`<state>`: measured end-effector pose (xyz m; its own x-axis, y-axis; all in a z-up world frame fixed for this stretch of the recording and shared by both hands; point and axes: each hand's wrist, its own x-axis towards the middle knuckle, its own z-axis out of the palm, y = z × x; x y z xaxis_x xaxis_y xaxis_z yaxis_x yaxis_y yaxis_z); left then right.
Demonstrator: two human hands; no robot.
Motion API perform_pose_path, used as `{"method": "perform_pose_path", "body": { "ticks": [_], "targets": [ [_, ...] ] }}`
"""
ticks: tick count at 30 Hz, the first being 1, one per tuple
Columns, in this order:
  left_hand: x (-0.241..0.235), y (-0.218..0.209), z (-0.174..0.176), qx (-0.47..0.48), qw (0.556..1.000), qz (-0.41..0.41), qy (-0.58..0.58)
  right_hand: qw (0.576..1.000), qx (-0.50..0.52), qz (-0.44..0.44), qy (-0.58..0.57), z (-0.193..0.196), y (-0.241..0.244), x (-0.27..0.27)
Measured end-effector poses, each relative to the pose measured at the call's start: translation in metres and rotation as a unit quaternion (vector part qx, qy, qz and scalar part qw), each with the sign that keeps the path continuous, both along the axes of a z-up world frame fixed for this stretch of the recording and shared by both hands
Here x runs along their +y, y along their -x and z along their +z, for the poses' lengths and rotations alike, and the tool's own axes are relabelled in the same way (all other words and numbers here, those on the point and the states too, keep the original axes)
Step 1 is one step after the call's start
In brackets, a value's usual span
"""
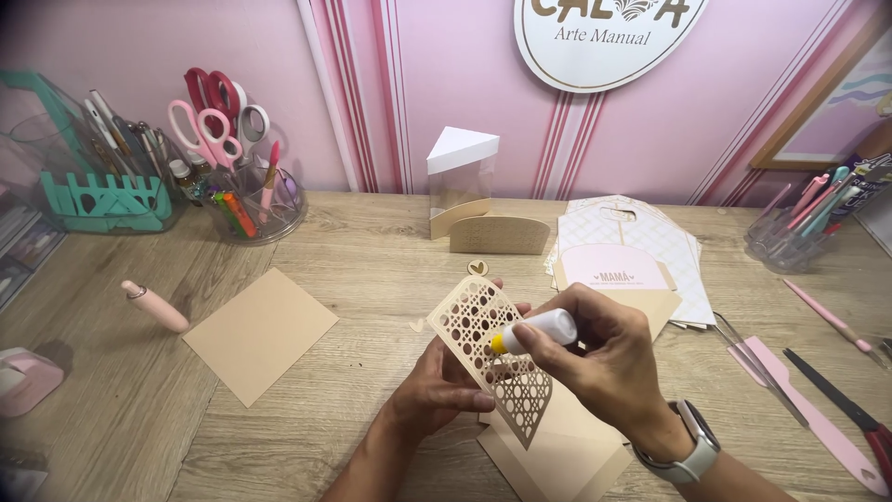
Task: Assembling small decorative paper boxes by folding and gluing pre-cut cardboard pieces.
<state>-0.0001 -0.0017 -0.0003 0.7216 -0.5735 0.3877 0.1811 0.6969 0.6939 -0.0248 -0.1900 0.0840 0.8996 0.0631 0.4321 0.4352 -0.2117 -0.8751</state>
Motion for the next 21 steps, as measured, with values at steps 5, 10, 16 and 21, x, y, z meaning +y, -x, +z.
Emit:
{"method": "perform_pose_path", "body": {
  "ticks": [5, 10, 16, 21],
  "targets": [
    [0.001, 0.001, 0.006, -0.012, 1.000, 0.015, -0.010, 1.000, -0.018, -0.005, 0.005, 0.002, 0.009, -0.002],
    [0.000, 0.001, 0.007, -0.008, 1.000, 0.012, -0.010, 1.000, -0.003, -0.006, 0.007, -0.008, 0.008, -0.003],
    [0.001, 0.001, 0.007, -0.016, 1.000, 0.015, -0.017, 1.000, -0.019, 0.008, -0.014, -0.008, 0.013, -0.007],
    [-0.001, 0.003, 0.008, -0.003, 1.000, 0.008, 0.028, 1.000, 0.019, -0.015, -0.019, -0.016, 0.016, -0.011]
  ]
}}
